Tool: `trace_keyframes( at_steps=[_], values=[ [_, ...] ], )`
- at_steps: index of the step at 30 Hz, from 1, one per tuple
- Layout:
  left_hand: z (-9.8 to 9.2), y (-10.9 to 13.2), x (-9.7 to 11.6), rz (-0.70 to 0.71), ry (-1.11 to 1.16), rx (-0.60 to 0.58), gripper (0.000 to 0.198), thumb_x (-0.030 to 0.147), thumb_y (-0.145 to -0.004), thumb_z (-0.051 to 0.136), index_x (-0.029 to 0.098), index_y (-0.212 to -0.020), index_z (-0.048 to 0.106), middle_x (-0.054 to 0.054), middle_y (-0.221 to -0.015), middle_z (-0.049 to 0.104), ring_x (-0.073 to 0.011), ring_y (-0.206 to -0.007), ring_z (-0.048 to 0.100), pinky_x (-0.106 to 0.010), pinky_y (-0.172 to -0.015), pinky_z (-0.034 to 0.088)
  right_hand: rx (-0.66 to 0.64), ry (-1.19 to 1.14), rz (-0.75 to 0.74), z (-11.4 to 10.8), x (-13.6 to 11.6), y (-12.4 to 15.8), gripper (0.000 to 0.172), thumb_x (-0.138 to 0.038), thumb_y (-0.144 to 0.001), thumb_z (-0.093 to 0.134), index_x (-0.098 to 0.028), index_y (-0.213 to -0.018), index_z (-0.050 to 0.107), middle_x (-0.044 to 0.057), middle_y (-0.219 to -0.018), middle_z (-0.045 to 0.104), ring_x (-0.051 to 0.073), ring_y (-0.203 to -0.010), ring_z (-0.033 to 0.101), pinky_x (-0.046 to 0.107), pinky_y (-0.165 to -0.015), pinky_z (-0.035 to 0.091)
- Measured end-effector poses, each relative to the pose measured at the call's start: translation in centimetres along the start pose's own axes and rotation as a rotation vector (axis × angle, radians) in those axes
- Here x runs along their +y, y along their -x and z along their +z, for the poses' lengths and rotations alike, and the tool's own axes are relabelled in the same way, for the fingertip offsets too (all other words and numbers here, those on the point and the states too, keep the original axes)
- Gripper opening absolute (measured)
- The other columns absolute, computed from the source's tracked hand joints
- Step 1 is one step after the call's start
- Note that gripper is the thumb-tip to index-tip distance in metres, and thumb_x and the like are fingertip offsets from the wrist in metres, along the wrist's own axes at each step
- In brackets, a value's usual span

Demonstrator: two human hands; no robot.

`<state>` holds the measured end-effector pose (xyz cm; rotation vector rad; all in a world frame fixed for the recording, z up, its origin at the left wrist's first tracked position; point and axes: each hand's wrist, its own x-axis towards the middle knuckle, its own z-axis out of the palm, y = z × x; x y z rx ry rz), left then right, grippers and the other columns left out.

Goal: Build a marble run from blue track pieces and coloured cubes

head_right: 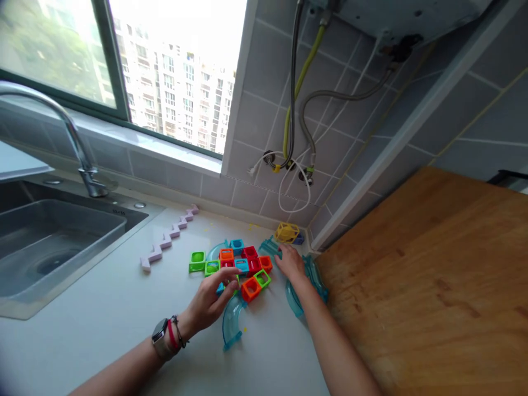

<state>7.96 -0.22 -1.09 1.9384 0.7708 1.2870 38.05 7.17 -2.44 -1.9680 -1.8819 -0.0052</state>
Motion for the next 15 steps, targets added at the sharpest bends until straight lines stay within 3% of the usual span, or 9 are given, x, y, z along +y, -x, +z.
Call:
trace_keyframes(
  at_steps=[3,8,11,13,15],
  values=[
    [0.5,0.3,0.2,-0.009,0.011,-0.053,0.026,0.032,-0.099,0.051,0.021,-0.122,0.058,-0.003,-0.084,0.069,-0.0161,-0.071,0.062,-0.028,-0.068,0.05,0.063,-0.058,-0.003,-0.2,0.0,0.3,0.013,-0.028,-0.085,0.06,-0.021,-0.087,0.071,0.009,-0.101,0.073,0.026,-0.101,0.067,0.038,-0.092,0.051],
    [0.7,0.3,0.3,-0.039,0.035,-0.11,0.023,0.035,-0.1,0.049,0.021,-0.113,0.062,-0.002,-0.08,0.068,-0.0148,-0.067,0.06,-0.027,-0.066,0.05,0.231,-0.204,0.045,-1.5,-1.1,1.5,0.029,-0.041,-0.091,0.051,-0.017,-0.088,0.067,0.013,-0.091,0.072,0.027,-0.089,0.068,0.04,-0.083,0.055],
    [0.8,0.3,0.1,-0.049,0.028,-0.144,0.024,0.037,-0.1,0.05,0.022,-0.114,0.062,-0.004,-0.089,0.07,-0.0173,-0.077,0.065,-0.029,-0.072,0.053,0.317,-0.297,0.06,-2.6,-4.2,4.5,0.036,-0.047,-0.096,0.046,-0.018,-0.092,0.065,0.014,-0.098,0.073,0.026,-0.091,0.068,0.038,-0.079,0.056],
    [0.9,0.5,0.0,-0.04,0.002,-0.166,0.031,0.038,-0.098,0.055,0.023,-0.125,0.058,-0.008,-0.105,0.071,-0.0207,-0.091,0.067,-0.032,-0.079,0.056,0.337,-0.461,0.008,-3.3,-7.0,7.6,0.03,-0.047,-0.094,0.054,-0.021,-0.086,0.066,0.013,-0.109,0.072,0.028,-0.103,0.067,0.04,-0.088,0.055],
    [1.0,0.9,0.0,-0.033,-0.001,-0.171,0.046,0.041,-0.092,0.064,0.024,-0.133,0.052,-0.011,-0.118,0.068,-0.0234,-0.101,0.067,-0.034,-0.083,0.057,0.275,-0.631,-0.056,-3.5,-9.6,11.1,0.022,-0.042,-0.092,0.062,-0.024,-0.079,0.065,0.01,-0.115,0.069,0.028,-0.111,0.064,0.044,-0.096,0.052]
  ],
)
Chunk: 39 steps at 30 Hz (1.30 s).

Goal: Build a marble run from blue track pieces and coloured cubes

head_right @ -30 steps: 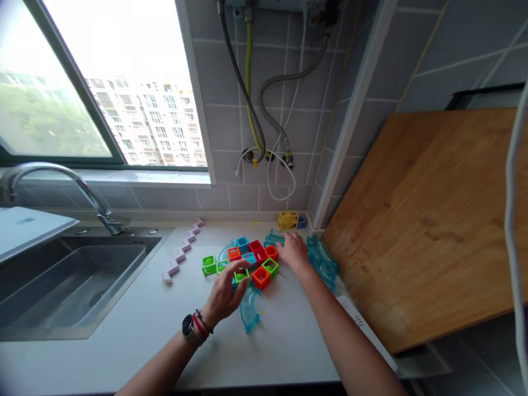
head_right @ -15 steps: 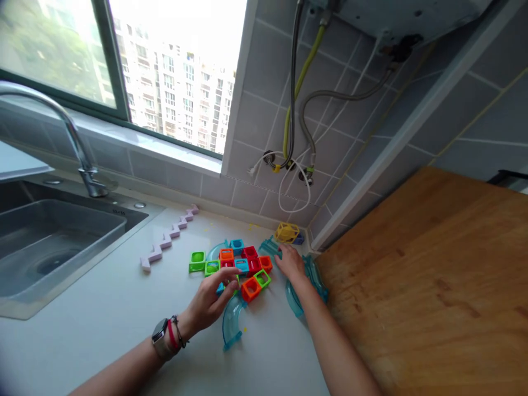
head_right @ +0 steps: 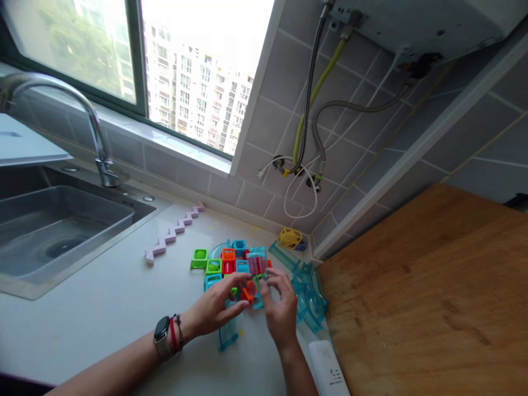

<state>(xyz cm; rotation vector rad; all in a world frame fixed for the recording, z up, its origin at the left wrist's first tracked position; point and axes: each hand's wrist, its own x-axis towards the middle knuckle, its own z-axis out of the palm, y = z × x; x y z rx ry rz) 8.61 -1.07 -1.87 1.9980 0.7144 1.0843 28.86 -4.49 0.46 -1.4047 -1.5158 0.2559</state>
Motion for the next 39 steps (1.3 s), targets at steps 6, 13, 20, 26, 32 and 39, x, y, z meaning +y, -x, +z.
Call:
trace_keyframes(
  at_steps=[6,13,20,26,32,39],
  values=[
    [1.5,0.9,0.8,-0.04,0.188,0.025,0.032,0.034,-0.096,0.059,0.024,-0.125,0.05,-0.006,-0.106,0.069,-0.0186,-0.089,0.068,-0.029,-0.075,0.059,0.006,-0.138,0.151,0.8,-2.1,7.3,0.017,-0.039,-0.089,0.069,-0.025,-0.079,0.066,0.011,-0.117,0.064,0.031,-0.11,0.064,0.044,-0.085,0.057],
    [1.5,3.8,2.8,-0.137,0.259,0.046,0.031,0.034,-0.097,0.053,0.025,-0.127,0.052,-0.006,-0.098,0.067,-0.018,-0.084,0.066,-0.027,-0.068,0.058,-0.02,-0.362,0.313,-1.2,-1.0,9.2,0.025,-0.046,-0.087,0.069,-0.022,-0.08,0.069,0.01,-0.111,0.068,0.018,-0.067,0.066,0.033,-0.059,0.057],
    [-6.1,5.3,1.9,-0.229,-0.179,0.26,0.024,0.044,-0.093,0.059,0.029,-0.111,0.064,-0.005,-0.106,0.067,-0.0186,-0.075,0.063,-0.028,-0.058,0.054,0.103,-0.473,0.457,-2.9,1.2,11.0,0.029,-0.048,-0.083,0.075,-0.02,-0.085,0.07,0.011,-0.112,0.07,0.016,-0.067,0.065,0.031,-0.06,0.056],
    [-11.6,0.4,-0.4,-0.328,-0.663,0.089,0.027,0.04,-0.093,0.054,0.025,-0.11,0.07,-0.006,-0.117,0.068,-0.0218,-0.087,0.069,-0.032,-0.074,0.053,0.158,-0.557,0.476,-1.9,3.1,12.9,0.034,-0.051,-0.08,0.077,-0.017,-0.085,0.07,0.01,-0.1,0.072,0.014,-0.06,0.061,0.029,-0.058,0.053],
    [-12.1,-3.2,-1.1,-0.397,-0.93,-0.054,0.026,0.034,-0.092,0.054,0.028,-0.11,0.072,-0.007,-0.12,0.07,-0.0265,-0.099,0.069,-0.03,-0.069,0.05,0.132,-0.513,0.472,-1.7,2.5,12.8,0.035,-0.052,-0.081,0.075,-0.018,-0.088,0.071,0.01,-0.1,0.072,0.014,-0.062,0.06,0.029,-0.061,0.053],
    [-12.0,-0.8,-1.2,-0.42,-0.974,-0.015,0.028,0.04,-0.093,0.054,0.028,-0.113,0.07,-0.006,-0.12,0.07,-0.0265,-0.096,0.07,-0.031,-0.068,0.05,0.071,-0.465,0.472,-1.8,2.0,12.8,0.034,-0.051,-0.085,0.071,-0.018,-0.091,0.069,0.008,-0.095,0.071,0.015,-0.066,0.061,0.028,-0.067,0.052]
  ],
)
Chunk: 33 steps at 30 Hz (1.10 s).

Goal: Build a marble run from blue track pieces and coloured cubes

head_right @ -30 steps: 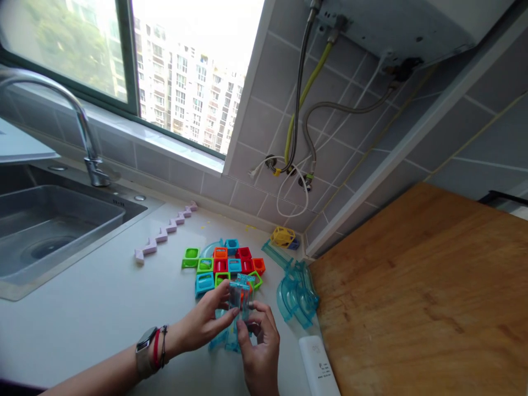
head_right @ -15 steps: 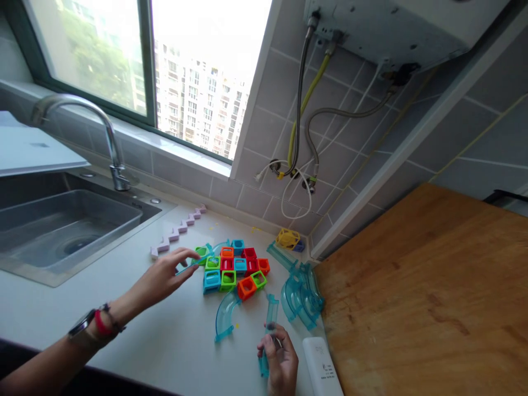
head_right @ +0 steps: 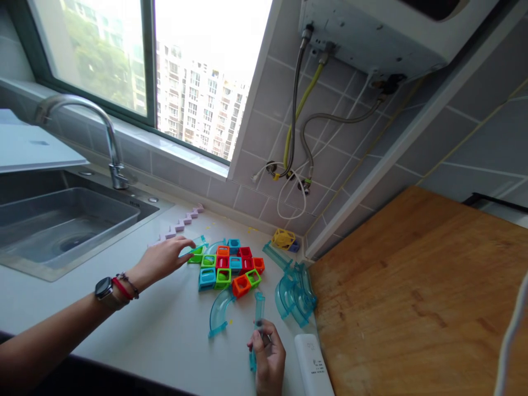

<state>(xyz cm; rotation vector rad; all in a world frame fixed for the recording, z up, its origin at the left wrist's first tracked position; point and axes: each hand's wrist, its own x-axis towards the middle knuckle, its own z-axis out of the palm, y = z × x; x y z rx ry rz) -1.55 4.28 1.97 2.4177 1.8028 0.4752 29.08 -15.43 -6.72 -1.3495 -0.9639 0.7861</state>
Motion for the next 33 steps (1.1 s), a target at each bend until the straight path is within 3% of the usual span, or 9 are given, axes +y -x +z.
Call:
trace_keyframes(
  at_steps=[4,10,15,24,33],
  values=[
    [0.5,1.1,-1.2,-0.031,0.004,0.003,0.027,0.04,-0.093,0.055,0.028,-0.111,0.07,-0.005,-0.118,0.07,-0.0269,-0.095,0.07,-0.031,-0.067,0.05,-0.048,0.042,-0.008,-0.1,0.3,-0.1,0.034,-0.05,-0.086,0.07,-0.018,-0.099,0.07,0.001,-0.071,0.064,0.017,-0.067,0.063,0.028,-0.067,0.052],
    [0.3,-0.4,-1.4,0.092,0.043,-0.011,0.023,0.034,-0.091,0.057,0.029,-0.103,0.075,-0.004,-0.119,0.071,-0.0255,-0.097,0.07,-0.031,-0.07,0.051,-0.072,0.084,-0.038,-0.2,0.5,-0.4,0.034,-0.05,-0.086,0.07,-0.017,-0.096,0.07,0.005,-0.082,0.068,0.018,-0.067,0.065,0.029,-0.067,0.054],
    [0.1,-1.7,-0.2,0.202,0.034,-0.014,0.023,0.03,-0.091,0.057,0.028,-0.1,0.077,-0.006,-0.116,0.072,-0.0234,-0.096,0.07,-0.029,-0.073,0.05,-0.088,0.087,-0.051,-0.3,0.8,-0.5,0.035,-0.05,-0.086,0.07,-0.018,-0.096,0.071,0.003,-0.071,0.066,0.019,-0.065,0.065,0.029,-0.065,0.055],
    [-0.4,-2.3,2.4,0.034,0.047,0.058,0.026,0.029,-0.094,0.052,0.024,-0.11,0.072,-0.008,-0.115,0.069,-0.0241,-0.098,0.068,-0.028,-0.07,0.051,-0.089,0.085,-0.065,-0.2,0.1,-0.3,0.031,-0.049,-0.085,0.07,-0.018,-0.09,0.071,0.004,-0.076,0.068,0.019,-0.064,0.066,0.029,-0.064,0.055],
    [2.0,-2.9,5.1,0.332,0.215,0.038,0.026,0.023,-0.095,0.048,0.024,-0.104,0.072,-0.007,-0.118,0.068,-0.0241,-0.104,0.068,-0.033,-0.086,0.054,-0.082,0.095,-0.076,-0.1,0.0,-0.4,0.031,-0.048,-0.084,0.071,-0.018,-0.09,0.071,0.004,-0.075,0.069,0.019,-0.063,0.067,0.029,-0.063,0.057]
  ],
)
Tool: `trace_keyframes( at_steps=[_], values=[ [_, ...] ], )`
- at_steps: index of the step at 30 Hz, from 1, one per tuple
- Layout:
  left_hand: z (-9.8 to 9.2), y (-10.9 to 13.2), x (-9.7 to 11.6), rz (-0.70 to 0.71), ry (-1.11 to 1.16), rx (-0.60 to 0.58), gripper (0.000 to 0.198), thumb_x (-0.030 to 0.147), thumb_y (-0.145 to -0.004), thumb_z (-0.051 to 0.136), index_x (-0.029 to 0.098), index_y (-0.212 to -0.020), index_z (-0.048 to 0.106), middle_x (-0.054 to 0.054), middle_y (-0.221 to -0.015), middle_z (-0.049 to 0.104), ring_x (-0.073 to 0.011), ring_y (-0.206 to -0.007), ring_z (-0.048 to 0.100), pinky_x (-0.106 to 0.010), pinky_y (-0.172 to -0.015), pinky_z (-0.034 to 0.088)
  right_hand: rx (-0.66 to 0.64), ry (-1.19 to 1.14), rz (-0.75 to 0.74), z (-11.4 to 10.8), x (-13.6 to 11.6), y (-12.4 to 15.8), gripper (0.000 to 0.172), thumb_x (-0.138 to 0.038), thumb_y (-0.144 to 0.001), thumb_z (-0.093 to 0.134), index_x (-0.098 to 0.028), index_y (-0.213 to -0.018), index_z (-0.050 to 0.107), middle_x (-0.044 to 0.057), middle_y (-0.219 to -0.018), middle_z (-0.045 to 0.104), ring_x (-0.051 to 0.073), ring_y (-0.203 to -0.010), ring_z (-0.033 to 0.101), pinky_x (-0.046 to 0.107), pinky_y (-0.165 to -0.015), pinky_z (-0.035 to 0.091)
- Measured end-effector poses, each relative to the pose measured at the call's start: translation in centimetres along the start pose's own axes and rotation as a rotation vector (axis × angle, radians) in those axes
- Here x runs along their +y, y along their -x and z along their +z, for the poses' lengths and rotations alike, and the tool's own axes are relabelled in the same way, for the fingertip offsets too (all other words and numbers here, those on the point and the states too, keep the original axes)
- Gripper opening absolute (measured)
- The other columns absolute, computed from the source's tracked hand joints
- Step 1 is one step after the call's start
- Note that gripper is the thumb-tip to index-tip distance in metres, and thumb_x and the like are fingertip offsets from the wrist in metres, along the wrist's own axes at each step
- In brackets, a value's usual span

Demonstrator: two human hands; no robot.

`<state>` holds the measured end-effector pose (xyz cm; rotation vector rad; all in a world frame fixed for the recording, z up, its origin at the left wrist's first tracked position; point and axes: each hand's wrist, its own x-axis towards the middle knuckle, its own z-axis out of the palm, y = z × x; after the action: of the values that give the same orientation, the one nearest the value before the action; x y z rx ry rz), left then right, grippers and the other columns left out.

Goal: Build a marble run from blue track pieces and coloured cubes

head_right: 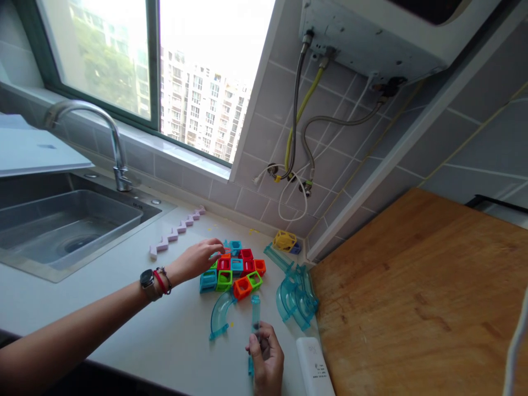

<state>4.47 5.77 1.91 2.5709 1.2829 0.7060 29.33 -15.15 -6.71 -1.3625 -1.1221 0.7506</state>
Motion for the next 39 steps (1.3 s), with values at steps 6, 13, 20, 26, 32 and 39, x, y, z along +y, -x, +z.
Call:
trace_keyframes(
  at_steps=[6,13,20,26,32,39],
  values=[
    [0.4,-0.1,-0.8,0.043,0.006,0.061,0.026,0.037,-0.094,0.057,0.022,-0.11,0.071,-0.011,-0.123,0.067,-0.0283,-0.107,0.067,-0.042,-0.096,0.052,-0.009,-0.023,0.018,-0.1,0.4,0.0,0.03,-0.048,-0.084,0.072,-0.019,-0.091,0.071,0.004,-0.075,0.068,0.019,-0.064,0.066,0.029,-0.063,0.056],
    [0.2,8.9,-1.9,-0.123,0.262,0.435,0.021,0.033,-0.1,0.049,0.02,-0.107,0.064,-0.009,-0.112,0.069,-0.0234,-0.107,0.064,-0.037,-0.097,0.051,0.012,0.03,0.03,-0.1,0.4,-1.0,0.035,-0.052,-0.085,0.069,-0.018,-0.093,0.071,0.006,-0.082,0.07,0.02,-0.07,0.066,0.029,-0.066,0.055],
    [2.6,12.0,-1.9,-0.164,0.382,0.289,0.018,0.025,-0.096,0.048,0.021,-0.102,0.065,-0.004,-0.089,0.071,-0.0174,-0.079,0.066,-0.028,-0.075,0.054,0.026,0.495,-0.318,2.6,-4.4,-10.8,0.022,-0.04,-0.089,0.062,-0.02,-0.089,0.069,0.009,-0.098,0.07,0.024,-0.089,0.065,0.034,-0.08,0.053],
    [2.6,11.7,-1.8,-0.108,0.415,0.124,0.021,0.023,-0.094,0.048,0.022,-0.099,0.068,-0.003,-0.082,0.071,-0.0154,-0.071,0.064,-0.026,-0.072,0.052,-0.09,0.786,-0.361,7.6,-4.6,-18.6,0.015,-0.031,-0.087,0.059,-0.021,-0.091,0.069,0.008,-0.097,0.069,0.022,-0.084,0.066,0.031,-0.08,0.051],
    [2.1,11.9,-1.6,-0.172,0.446,0.173,0.021,0.025,-0.094,0.047,0.021,-0.097,0.067,-0.002,-0.076,0.068,-0.0142,-0.064,0.06,-0.026,-0.066,0.049,-0.095,0.817,-0.375,7.6,-2.1,-18.4,0.031,-0.039,-0.088,0.06,-0.019,-0.11,0.07,0.012,-0.115,0.067,0.026,-0.106,0.064,0.033,-0.091,0.049],
    [2.8,11.9,-2.3,-0.156,0.435,0.107,0.021,0.027,-0.095,0.047,0.022,-0.099,0.067,-0.001,-0.077,0.068,-0.0141,-0.066,0.06,-0.025,-0.066,0.048,0.075,1.063,-0.251,-2.3,-1.3,-19.4,0.039,-0.038,-0.092,0.052,-0.012,-0.116,0.068,0.019,-0.116,0.068,0.029,-0.111,0.063,0.037,-0.096,0.046]
  ],
)
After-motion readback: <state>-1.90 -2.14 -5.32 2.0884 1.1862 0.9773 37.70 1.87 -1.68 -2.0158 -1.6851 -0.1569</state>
